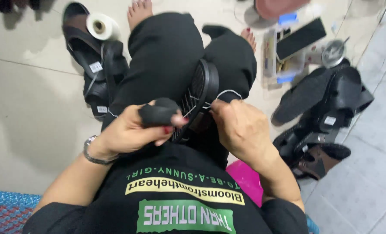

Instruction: Hand-sewing the straps of brown sandals using a needle and thread.

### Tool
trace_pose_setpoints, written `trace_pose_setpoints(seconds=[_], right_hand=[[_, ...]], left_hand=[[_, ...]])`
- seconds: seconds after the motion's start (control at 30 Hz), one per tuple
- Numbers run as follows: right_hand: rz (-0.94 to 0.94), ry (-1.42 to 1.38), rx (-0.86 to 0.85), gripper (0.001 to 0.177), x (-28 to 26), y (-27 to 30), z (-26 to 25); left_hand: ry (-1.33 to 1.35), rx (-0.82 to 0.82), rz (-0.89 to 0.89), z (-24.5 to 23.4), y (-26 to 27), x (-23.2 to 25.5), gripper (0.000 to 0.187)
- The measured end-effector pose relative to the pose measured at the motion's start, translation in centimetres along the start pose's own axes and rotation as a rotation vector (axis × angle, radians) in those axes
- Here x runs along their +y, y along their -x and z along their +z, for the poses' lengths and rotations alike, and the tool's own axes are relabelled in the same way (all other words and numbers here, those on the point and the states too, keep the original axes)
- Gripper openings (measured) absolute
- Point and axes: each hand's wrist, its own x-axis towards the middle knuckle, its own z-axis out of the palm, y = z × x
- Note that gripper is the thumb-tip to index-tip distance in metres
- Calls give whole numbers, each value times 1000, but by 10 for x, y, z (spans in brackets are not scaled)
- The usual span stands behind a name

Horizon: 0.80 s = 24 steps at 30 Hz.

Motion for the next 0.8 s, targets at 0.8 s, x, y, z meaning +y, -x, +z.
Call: trace_pose_setpoints(seconds=[0.8], right_hand=[[662,-988,119,60,8,37,8]], left_hand=[[-845,443,33,28,-14,-1,83]])
